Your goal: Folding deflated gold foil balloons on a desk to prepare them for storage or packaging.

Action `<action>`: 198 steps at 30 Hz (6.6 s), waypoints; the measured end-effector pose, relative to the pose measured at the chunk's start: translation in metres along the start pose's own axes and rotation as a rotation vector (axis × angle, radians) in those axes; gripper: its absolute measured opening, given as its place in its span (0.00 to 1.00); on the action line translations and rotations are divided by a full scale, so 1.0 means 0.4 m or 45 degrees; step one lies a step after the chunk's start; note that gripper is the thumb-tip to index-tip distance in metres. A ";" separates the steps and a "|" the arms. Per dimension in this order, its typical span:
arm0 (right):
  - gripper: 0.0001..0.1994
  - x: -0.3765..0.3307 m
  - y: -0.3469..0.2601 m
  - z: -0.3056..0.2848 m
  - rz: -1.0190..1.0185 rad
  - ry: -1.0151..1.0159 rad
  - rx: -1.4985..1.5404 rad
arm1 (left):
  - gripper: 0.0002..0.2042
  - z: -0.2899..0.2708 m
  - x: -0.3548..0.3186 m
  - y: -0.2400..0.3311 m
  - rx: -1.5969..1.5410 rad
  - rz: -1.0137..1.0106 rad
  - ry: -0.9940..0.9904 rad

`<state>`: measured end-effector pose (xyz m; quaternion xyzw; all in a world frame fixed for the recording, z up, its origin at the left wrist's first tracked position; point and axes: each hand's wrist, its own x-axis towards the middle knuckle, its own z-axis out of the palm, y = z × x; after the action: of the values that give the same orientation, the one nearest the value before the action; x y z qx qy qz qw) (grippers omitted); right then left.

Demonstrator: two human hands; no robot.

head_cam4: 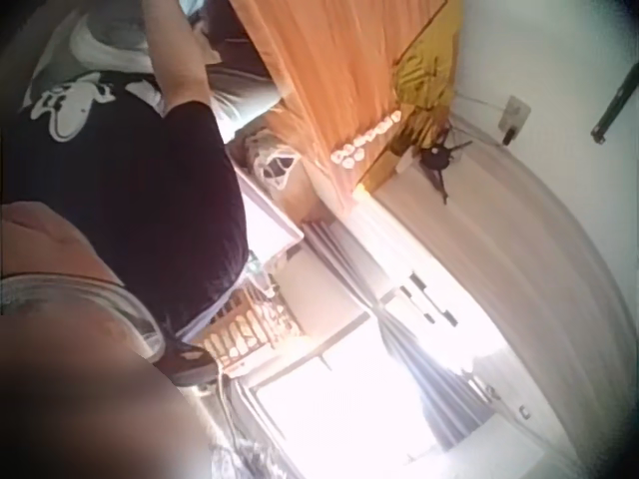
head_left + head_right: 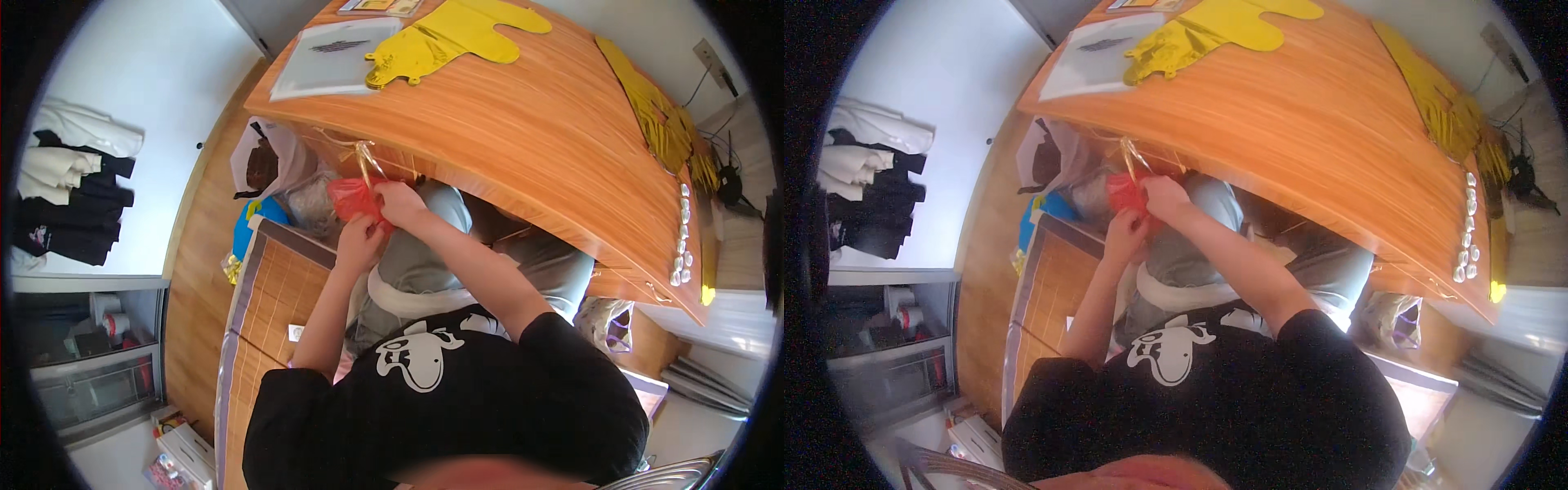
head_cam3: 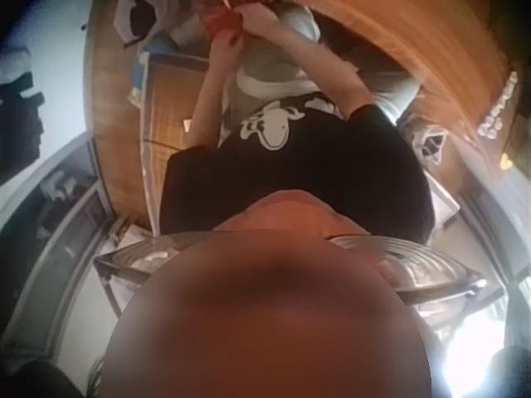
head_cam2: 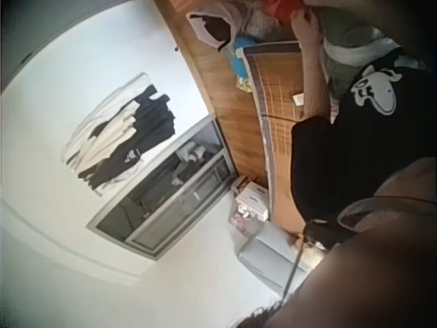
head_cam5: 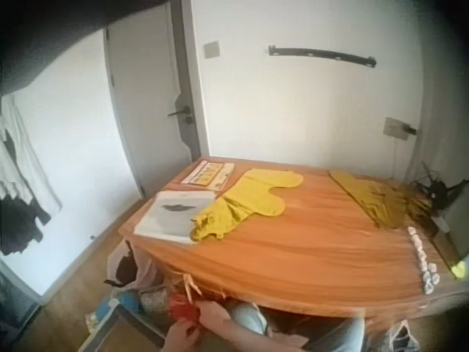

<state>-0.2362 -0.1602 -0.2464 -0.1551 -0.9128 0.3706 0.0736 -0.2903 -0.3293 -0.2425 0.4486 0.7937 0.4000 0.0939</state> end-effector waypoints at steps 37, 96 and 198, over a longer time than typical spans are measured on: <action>0.09 -0.896 -0.011 -0.498 0.331 0.425 0.202 | 0.14 -0.037 0.377 0.706 -1.251 1.028 0.535; 0.14 -0.609 0.464 -1.378 0.782 0.605 -0.134 | 0.20 0.661 0.748 1.066 -0.233 1.205 -0.466; 0.11 0.291 -0.140 -0.571 -0.151 0.286 -0.151 | 0.21 -0.191 0.487 0.332 0.572 -0.003 0.564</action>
<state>-0.3015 -0.0096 -0.0417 -0.1454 -0.9266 0.2914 0.1880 -0.3573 -0.1814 -0.0553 0.3592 0.8638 0.3025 -0.1823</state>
